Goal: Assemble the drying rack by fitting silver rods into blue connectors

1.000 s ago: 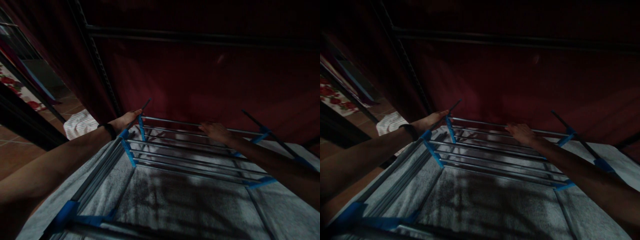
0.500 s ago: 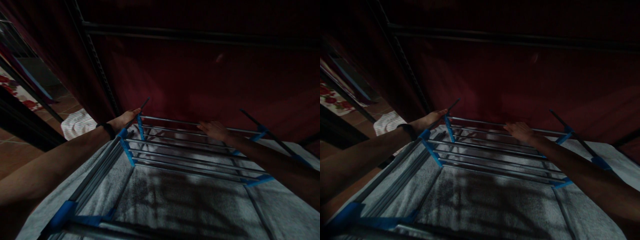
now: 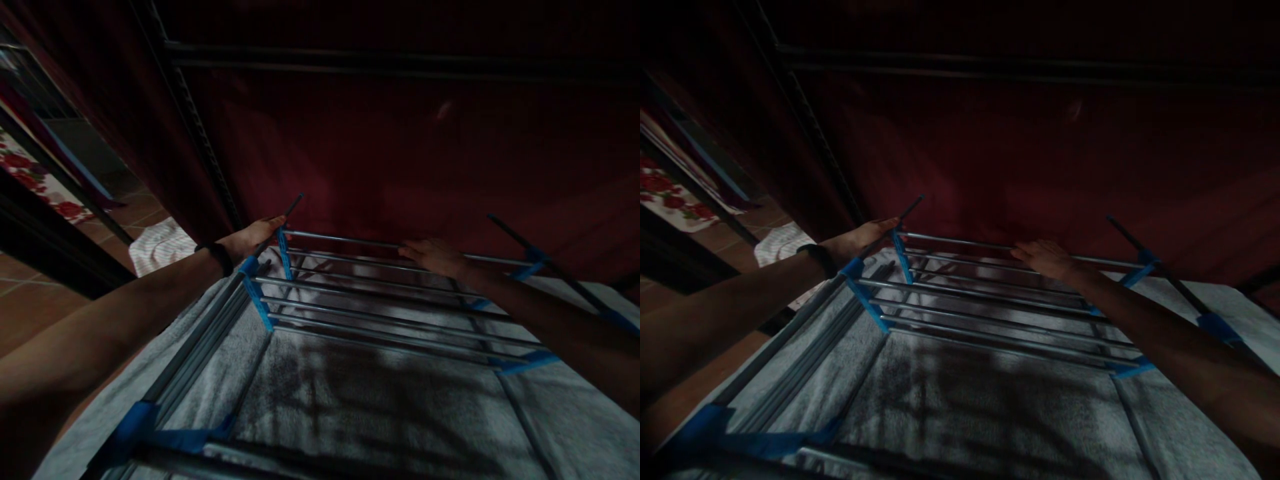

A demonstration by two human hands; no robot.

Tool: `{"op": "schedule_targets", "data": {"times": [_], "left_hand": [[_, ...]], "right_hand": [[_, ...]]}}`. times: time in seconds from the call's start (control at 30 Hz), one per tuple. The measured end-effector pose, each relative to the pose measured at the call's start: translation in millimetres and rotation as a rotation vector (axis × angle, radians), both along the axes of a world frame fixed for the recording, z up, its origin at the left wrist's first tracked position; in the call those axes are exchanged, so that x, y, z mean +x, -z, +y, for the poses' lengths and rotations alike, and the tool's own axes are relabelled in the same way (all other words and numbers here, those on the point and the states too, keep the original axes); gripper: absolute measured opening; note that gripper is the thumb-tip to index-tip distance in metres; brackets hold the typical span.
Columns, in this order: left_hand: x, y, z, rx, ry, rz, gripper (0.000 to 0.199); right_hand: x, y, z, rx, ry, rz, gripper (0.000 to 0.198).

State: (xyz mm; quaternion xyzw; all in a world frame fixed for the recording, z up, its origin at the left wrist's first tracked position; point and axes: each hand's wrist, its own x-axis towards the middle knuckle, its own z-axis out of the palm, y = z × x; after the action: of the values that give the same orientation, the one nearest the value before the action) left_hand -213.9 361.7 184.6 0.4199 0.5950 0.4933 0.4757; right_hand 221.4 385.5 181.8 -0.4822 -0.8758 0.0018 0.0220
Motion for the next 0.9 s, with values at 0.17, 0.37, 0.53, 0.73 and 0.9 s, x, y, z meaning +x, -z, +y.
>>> {"op": "schedule_targets", "data": {"times": [0.17, 0.37, 0.53, 0.73, 0.9], "left_hand": [[-1.5, 0.7, 2.0, -0.016, 0.008, 0.001, 0.021], [-1.7, 0.9, 0.7, 0.001, 0.017, 0.002, 0.025], [0.3, -0.5, -0.4, 0.005, 0.019, -0.012, 0.021], [2.0, 0.7, -0.6, 0.022, -0.008, -0.003, 0.021], [3.3, -0.9, -3.2, 0.022, 0.004, 0.001, 0.022]], "right_hand": [[0.2, -5.3, 0.0, -0.094, -0.016, 0.082, 0.052], [0.6, -8.5, 7.1, -0.262, -0.025, 0.210, 0.050], [1.2, -8.4, 5.4, -0.248, -0.031, 0.212, 0.053], [2.0, 3.7, 0.2, -0.013, 0.047, 0.048, 0.054], [3.7, 5.2, 5.7, -0.001, -0.019, 0.083, 0.053]]}}
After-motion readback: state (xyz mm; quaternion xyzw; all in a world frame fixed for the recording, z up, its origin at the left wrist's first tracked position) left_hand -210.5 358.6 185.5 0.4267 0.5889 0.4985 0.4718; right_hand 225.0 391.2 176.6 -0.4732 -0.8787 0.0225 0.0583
